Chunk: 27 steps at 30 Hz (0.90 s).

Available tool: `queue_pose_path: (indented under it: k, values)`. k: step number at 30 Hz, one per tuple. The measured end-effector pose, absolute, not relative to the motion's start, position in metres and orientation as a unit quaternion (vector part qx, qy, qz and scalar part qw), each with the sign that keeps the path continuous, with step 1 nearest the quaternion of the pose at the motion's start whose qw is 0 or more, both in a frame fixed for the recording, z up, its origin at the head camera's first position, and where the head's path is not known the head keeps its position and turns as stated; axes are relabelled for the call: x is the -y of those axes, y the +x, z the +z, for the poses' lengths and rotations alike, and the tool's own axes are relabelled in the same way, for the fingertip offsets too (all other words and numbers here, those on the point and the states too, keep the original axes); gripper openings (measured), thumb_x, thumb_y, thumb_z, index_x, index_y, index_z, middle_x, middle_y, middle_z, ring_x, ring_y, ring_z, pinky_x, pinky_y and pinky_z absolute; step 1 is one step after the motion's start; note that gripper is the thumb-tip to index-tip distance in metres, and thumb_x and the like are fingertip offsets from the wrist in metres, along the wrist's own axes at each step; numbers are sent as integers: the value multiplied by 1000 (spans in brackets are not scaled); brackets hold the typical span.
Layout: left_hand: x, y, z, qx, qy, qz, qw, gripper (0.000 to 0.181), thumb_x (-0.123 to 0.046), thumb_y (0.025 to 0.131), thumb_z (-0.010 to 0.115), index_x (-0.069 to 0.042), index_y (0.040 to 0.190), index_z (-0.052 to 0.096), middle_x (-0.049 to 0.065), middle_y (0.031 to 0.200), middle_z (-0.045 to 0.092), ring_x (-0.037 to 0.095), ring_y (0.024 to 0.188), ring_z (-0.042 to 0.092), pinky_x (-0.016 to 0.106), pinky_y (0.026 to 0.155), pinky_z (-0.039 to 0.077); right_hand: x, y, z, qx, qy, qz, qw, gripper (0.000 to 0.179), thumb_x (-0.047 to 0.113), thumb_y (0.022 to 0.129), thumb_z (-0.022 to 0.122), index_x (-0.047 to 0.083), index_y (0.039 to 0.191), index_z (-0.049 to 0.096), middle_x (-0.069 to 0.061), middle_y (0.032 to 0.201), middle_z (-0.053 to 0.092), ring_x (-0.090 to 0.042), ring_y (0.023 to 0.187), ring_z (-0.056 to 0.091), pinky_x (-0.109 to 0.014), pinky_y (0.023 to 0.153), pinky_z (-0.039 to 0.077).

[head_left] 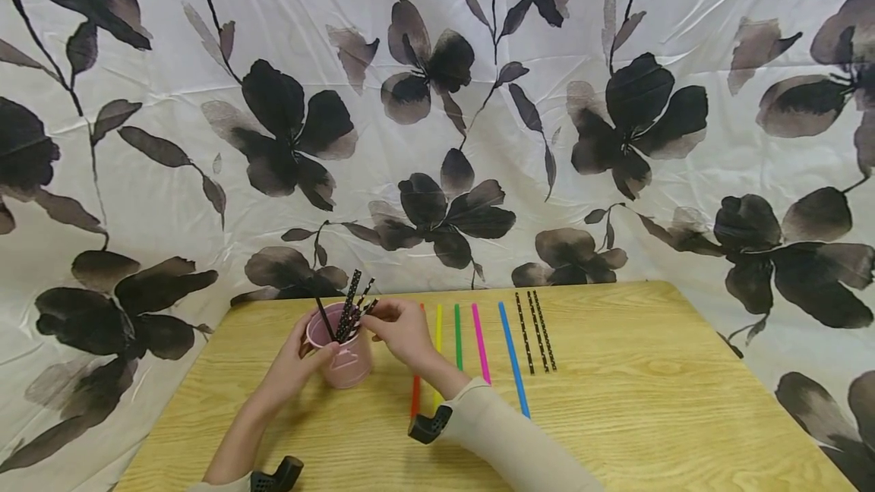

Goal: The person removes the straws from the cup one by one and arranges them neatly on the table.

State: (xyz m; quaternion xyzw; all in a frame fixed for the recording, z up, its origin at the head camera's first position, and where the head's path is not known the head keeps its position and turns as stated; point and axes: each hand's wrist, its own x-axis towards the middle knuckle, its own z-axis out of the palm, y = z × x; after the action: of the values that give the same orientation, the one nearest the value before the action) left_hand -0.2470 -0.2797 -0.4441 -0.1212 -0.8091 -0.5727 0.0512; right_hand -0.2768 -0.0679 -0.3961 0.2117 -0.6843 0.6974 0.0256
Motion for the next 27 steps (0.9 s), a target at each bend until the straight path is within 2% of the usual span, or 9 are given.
queue_pose_path:
  k: [4,6,19,21,27]
  values:
    - [282,-250,-449,812,-121,-568,58,69,-23,87,57,-19,141,14,15,140,22,35,124,25,52,95,26,60,-274,-384,672,229,702,49,10,5,77,67,-3,81,63,-12,77,63,-34,71,61,-40,61,52]
    - [282,-250,-450,812,-123,-567,63,69,-22,87,58,-20,140,15,15,140,22,35,124,26,52,95,26,56,-274,-379,660,240,710,59,10,4,77,67,-4,81,63,-14,76,63,-36,70,60,-40,61,52]
    - [280,-251,-452,809,-121,-571,63,71,-22,86,58,-16,141,13,16,138,25,33,123,28,48,95,28,23,-274,-337,595,286,745,97,14,-1,78,63,-8,90,61,-20,81,60,-15,66,60,-49,65,49]
    - [280,-251,-453,809,-124,-571,65,71,-21,86,58,-17,141,14,15,138,25,34,123,27,49,95,27,17,-273,-330,585,291,749,110,13,-3,78,63,-9,90,60,-21,81,60,-16,67,60,-49,64,49]
    - [281,-253,-454,809,-125,-571,66,70,-21,86,59,-19,141,15,15,139,25,36,124,25,52,96,24,-4,-274,-311,576,297,746,154,14,-4,79,62,-12,90,58,-20,80,61,-32,65,59,-42,61,51]
